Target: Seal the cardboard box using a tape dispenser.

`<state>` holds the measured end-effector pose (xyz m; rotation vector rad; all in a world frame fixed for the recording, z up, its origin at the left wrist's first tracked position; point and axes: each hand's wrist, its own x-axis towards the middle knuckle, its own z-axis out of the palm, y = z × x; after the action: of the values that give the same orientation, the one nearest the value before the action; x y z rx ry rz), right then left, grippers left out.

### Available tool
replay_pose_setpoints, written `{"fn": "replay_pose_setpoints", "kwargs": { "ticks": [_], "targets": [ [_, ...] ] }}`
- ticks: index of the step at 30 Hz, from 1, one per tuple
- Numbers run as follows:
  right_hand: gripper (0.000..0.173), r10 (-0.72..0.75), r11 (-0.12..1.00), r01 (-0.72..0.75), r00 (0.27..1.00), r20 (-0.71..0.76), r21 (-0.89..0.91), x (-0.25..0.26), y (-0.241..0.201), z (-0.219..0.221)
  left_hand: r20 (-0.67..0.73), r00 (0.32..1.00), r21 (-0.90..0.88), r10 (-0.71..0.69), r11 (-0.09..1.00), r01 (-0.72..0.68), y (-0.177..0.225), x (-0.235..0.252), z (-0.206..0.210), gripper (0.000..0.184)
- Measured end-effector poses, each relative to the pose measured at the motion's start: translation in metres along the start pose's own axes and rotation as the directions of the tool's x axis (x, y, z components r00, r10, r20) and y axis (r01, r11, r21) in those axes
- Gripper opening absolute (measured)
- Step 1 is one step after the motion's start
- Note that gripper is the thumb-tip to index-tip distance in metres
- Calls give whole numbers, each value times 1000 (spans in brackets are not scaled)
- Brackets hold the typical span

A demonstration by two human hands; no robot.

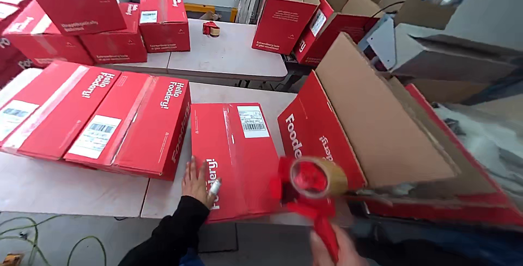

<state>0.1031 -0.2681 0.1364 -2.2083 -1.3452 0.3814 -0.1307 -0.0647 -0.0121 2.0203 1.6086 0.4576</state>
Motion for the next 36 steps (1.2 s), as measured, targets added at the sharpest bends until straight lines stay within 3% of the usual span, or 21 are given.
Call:
{"fn": "replay_pose_setpoints", "kwargs": {
  "ticks": [3, 7, 10, 13, 22, 25, 29, 32, 34, 36],
  "targets": [
    [56, -138, 990, 136, 990, -36, -41, 140, -50, 11, 59, 994, -54, -97, 994, 100, 1, 34, -2, 85],
    [45, -21, 999, 24, 991, 132, -21, 293, -122, 47, 75, 987, -67, -139, 987, 144, -2, 43, -2, 89],
    [45, 58, 998, -49, 974, 221, -44, 377, -155, 90, 25, 992, -96, -126, 987, 128, -3, 44, -1, 86],
    [47, 127, 991, -108, 950, 286, -84, 427, -169, 131, -27, 992, -88, -126, 988, 124, -4, 44, 1, 84],
    [46, 268, 938, -150, 886, 379, -313, 478, -175, 193, -36, 993, -54, -109, 993, 107, -7, 44, 5, 86],
    [42, 363, 864, -95, 798, 481, -494, 471, -202, 196, -73, 993, -64, -94, 994, 89, -8, 43, 7, 85],
    [34, 523, 772, -129, 685, 507, -622, 458, -234, 212, -88, 992, -34, -88, 996, 85, -7, 46, 5, 85],
    [36, 478, 757, -12, 692, 541, -653, 451, -248, 207, -45, 992, 6, -114, 993, 115, -3, 41, 1, 85],
    [39, 447, 786, -35, 723, 527, -618, 455, -266, 183, -29, 992, 12, -127, 992, 127, -4, 45, -1, 84],
    [23, 451, 782, -93, 767, 457, -616, 444, -266, 155, 27, 988, -1, -154, 988, 154, -2, 43, -5, 83]
  ]
}}
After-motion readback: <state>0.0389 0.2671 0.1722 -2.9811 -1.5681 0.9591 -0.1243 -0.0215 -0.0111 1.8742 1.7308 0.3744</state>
